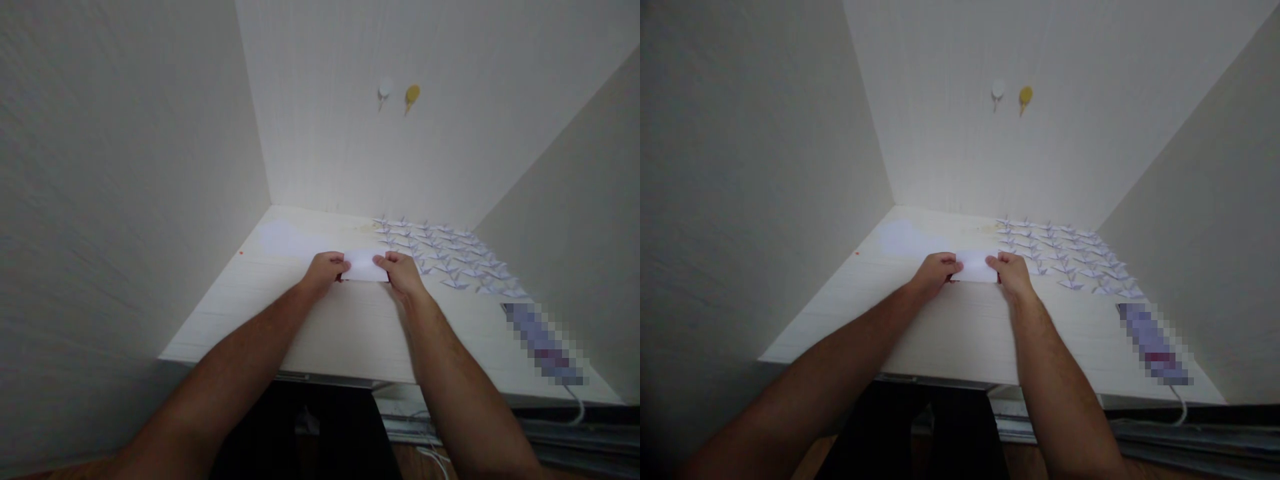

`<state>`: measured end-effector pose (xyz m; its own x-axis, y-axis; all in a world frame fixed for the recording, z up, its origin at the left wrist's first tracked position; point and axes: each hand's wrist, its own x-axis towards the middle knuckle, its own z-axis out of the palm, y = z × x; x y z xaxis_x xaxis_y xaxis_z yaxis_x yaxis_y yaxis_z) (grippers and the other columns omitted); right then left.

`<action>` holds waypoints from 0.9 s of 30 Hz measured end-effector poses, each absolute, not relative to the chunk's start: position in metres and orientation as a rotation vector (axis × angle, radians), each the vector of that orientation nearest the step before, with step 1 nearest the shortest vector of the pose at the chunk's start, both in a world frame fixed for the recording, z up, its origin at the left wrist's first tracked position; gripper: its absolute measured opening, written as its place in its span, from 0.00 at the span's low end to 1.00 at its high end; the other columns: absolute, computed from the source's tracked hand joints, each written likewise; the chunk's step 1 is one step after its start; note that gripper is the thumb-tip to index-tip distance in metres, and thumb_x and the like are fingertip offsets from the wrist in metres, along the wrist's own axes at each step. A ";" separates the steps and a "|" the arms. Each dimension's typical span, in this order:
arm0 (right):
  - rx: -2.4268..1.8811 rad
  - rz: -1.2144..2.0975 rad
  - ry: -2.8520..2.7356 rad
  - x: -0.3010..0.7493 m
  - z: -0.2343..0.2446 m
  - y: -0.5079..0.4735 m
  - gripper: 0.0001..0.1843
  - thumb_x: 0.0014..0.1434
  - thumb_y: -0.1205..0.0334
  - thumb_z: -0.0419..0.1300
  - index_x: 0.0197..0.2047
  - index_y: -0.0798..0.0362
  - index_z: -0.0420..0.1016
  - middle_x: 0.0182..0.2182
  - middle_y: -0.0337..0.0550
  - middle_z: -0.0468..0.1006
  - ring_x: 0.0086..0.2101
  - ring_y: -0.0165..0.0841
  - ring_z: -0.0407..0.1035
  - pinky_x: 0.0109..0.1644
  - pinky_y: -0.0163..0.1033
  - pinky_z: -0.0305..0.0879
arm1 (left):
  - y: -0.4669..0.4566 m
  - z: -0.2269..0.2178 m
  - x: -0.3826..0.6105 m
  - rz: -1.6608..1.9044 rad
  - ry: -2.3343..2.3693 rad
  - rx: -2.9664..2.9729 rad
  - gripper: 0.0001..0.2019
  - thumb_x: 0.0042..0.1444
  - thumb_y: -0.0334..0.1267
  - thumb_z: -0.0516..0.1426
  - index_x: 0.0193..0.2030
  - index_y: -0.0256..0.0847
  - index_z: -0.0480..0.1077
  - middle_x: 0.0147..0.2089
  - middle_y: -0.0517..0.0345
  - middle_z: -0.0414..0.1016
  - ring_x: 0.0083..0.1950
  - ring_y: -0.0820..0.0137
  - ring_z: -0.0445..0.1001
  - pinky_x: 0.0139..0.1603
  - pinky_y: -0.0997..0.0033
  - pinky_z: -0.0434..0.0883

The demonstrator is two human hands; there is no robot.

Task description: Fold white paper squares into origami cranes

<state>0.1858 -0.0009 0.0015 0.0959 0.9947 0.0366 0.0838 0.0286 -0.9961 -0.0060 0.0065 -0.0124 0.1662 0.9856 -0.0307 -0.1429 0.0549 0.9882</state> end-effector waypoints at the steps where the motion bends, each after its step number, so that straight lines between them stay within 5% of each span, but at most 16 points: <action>1: -1.266 1.076 -1.199 0.185 -0.002 0.000 0.19 0.42 0.51 0.69 0.20 0.53 0.65 0.14 0.31 0.63 0.16 0.23 0.53 0.19 0.31 0.47 | 0.007 -0.012 -0.006 1.132 1.001 1.129 0.09 0.37 0.38 0.64 0.24 0.37 0.71 0.20 0.62 0.67 0.19 0.77 0.62 0.19 0.75 0.59; 7: -1.181 1.084 -1.154 0.178 -0.004 -0.001 0.18 0.44 0.52 0.68 0.20 0.53 0.65 0.13 0.30 0.62 0.15 0.23 0.53 0.17 0.31 0.47 | 0.010 -0.010 -0.010 1.176 0.988 1.031 0.09 0.35 0.35 0.65 0.24 0.36 0.70 0.23 0.60 0.69 0.21 0.74 0.67 0.20 0.75 0.63; 11: -1.142 1.008 -1.141 0.176 0.000 -0.002 0.15 0.49 0.56 0.62 0.39 0.55 0.75 0.17 0.32 0.68 0.15 0.24 0.58 0.17 0.31 0.53 | 0.012 -0.004 -0.015 1.235 0.983 0.968 0.09 0.36 0.32 0.65 0.22 0.36 0.68 0.23 0.60 0.68 0.22 0.75 0.69 0.20 0.76 0.63; 15: -1.018 0.991 -1.255 0.174 0.002 -0.003 0.30 0.45 0.64 0.62 0.54 0.47 0.69 0.42 0.43 0.79 0.24 0.26 0.70 0.22 0.31 0.63 | 0.013 0.001 -0.019 1.305 0.975 0.856 0.09 0.37 0.29 0.65 0.24 0.36 0.67 0.25 0.59 0.70 0.21 0.76 0.69 0.20 0.78 0.63; 18: -0.941 1.024 -1.323 0.173 0.000 -0.003 0.30 0.40 0.67 0.66 0.49 0.46 0.71 0.50 0.42 0.75 0.28 0.25 0.71 0.27 0.32 0.67 | 0.013 0.003 -0.019 1.287 0.969 0.845 0.07 0.39 0.28 0.64 0.26 0.34 0.69 0.25 0.58 0.71 0.21 0.76 0.71 0.20 0.78 0.64; 27: -0.929 0.982 -1.383 0.172 -0.005 0.002 0.14 0.43 0.55 0.70 0.32 0.52 0.78 0.31 0.38 0.76 0.25 0.26 0.67 0.28 0.34 0.69 | 0.009 0.009 -0.019 1.196 0.922 0.855 0.05 0.43 0.26 0.62 0.29 0.32 0.70 0.23 0.57 0.71 0.20 0.75 0.71 0.19 0.79 0.64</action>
<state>0.1721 0.0016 -0.0050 -0.0424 0.9402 0.3380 -0.0095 0.3379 -0.9411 -0.0187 0.0090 0.0091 0.1181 0.9846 -0.1289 -0.3752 0.1644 0.9122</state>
